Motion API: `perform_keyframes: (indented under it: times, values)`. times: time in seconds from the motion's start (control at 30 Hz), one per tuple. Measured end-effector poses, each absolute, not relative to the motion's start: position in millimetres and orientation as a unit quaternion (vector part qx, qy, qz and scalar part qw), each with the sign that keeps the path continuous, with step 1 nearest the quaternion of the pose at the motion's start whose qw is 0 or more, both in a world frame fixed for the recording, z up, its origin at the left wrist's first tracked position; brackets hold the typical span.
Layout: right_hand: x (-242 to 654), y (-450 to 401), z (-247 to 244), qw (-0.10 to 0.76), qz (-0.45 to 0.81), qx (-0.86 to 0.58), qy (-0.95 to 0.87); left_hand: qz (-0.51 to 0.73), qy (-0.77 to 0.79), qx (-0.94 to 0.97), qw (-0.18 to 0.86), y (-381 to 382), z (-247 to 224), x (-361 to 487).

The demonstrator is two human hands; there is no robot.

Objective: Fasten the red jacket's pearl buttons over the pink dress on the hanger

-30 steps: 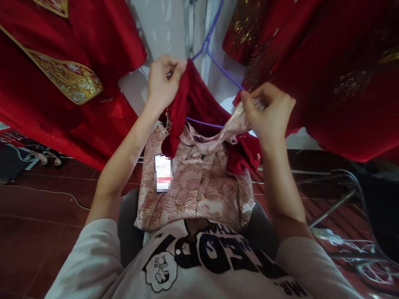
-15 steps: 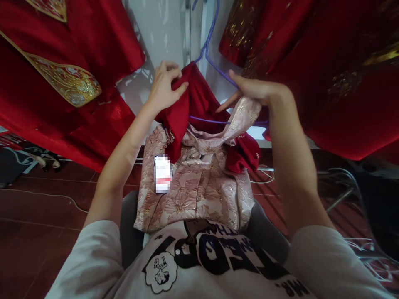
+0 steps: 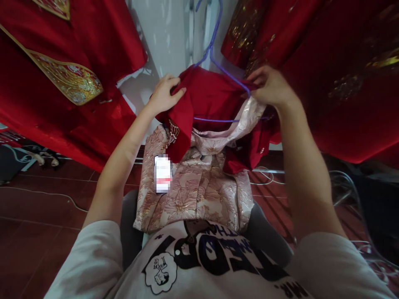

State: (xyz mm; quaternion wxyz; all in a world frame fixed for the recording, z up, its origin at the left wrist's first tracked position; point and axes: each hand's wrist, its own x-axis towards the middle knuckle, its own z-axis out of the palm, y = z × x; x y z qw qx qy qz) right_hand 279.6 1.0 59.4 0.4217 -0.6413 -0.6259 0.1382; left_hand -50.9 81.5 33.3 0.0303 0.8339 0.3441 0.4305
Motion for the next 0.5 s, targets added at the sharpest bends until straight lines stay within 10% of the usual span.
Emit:
perform_keyframes:
  times: [0.3,0.5]
  values:
    - [330.1,-32.1,59.2,0.468,-0.067,-0.716,-0.514,0.439,0.373,0.816,0.047,60.3,31.2,-40.3]
    - [333.8,-58.0,58.0,0.427,0.163,-0.705,-0.542,0.446,0.379,0.810,0.041,54.5,28.5,-37.1]
